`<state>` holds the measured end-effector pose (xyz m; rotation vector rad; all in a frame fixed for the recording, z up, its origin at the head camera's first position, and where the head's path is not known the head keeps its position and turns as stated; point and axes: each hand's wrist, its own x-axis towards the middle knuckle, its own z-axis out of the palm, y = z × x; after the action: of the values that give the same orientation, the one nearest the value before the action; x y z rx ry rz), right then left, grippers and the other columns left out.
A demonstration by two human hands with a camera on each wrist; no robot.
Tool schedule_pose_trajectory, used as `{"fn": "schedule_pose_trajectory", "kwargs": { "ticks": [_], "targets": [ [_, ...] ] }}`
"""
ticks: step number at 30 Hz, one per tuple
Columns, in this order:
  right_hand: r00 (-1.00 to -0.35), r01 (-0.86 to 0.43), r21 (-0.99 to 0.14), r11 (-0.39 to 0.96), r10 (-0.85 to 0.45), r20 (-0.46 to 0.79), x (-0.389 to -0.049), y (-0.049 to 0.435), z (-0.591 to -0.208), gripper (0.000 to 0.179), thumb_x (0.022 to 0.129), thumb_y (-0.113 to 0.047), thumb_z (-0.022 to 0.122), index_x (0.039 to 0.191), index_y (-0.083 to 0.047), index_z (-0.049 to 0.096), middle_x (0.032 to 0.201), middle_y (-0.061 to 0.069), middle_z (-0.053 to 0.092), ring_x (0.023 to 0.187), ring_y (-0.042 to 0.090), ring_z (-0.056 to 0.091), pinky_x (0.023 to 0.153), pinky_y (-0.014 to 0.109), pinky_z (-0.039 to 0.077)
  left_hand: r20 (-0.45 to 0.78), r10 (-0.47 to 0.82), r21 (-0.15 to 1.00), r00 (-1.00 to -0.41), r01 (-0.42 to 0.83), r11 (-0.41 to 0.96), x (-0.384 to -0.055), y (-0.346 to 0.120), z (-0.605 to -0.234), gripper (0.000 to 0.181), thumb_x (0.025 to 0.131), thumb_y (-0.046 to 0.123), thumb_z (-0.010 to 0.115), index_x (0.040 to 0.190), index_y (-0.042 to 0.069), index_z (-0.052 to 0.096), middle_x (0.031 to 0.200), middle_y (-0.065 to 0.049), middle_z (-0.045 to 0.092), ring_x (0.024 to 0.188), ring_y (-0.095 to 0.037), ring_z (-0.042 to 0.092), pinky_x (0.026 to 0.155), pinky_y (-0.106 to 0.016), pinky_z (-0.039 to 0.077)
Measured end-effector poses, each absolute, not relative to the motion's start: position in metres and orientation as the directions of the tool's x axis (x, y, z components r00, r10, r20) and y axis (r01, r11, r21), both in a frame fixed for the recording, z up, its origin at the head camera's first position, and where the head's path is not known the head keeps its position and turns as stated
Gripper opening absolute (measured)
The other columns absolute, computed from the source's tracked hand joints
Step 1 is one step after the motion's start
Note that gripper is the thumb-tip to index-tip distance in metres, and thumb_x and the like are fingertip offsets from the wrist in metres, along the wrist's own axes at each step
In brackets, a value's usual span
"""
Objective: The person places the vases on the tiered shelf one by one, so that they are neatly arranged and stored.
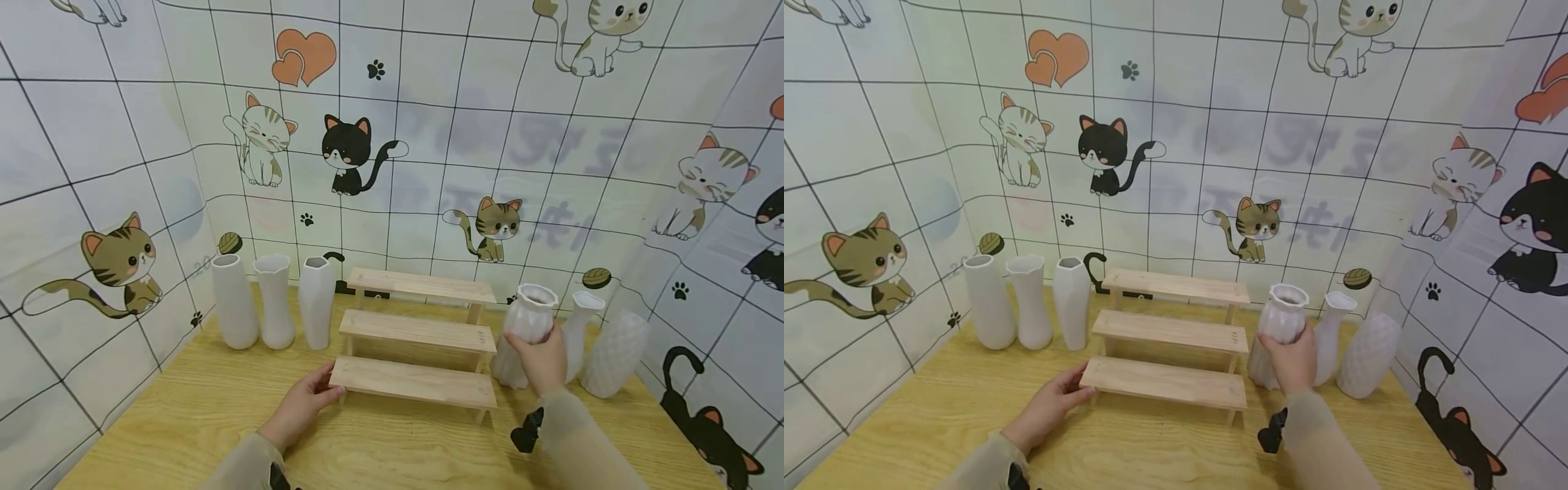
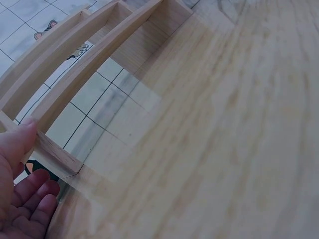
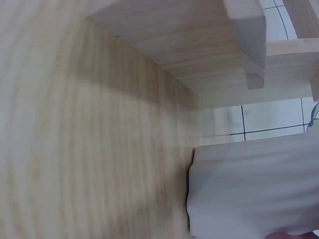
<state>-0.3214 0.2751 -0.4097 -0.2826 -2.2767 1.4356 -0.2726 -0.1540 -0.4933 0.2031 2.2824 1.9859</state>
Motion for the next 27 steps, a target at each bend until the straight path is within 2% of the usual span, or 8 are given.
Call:
{"fn": "schedule_pose_trajectory", "kwargs": {
  "ticks": [14,27],
  "targets": [
    [-0.903,-0.057,-0.908,0.415,0.366,0.224,-0.292,0.282,-0.406,0.101,0.079,-0.042,0.079,0.152,-0.006,0.018,0.144,0.020,0.037,0.127,0.038,0.040,0.099,0.060,0.037,0.003,0.179,0.991,-0.984,0.027,0.128,-0.273,-0.155,-0.495,0.079,0.087,0.038,0.071,0.150,0.009,0.033,0.132,-0.012,0.054,0.111,-0.022,0.054,0.095,-0.039,0.045],
    [-0.923,-0.046,-0.890,0.454,0.321,0.212,-0.262,0.290,-0.392,0.099,0.077,-0.043,0.080,0.150,-0.007,0.022,0.142,0.020,0.039,0.125,0.040,0.042,0.096,0.061,0.039,0.006,0.153,0.992,-0.988,0.025,0.120,-0.269,-0.151,-0.490,0.074,0.088,0.032,0.071,0.149,0.008,0.035,0.133,-0.013,0.053,0.110,-0.022,0.054,0.094,-0.041,0.046]
  ]
}}
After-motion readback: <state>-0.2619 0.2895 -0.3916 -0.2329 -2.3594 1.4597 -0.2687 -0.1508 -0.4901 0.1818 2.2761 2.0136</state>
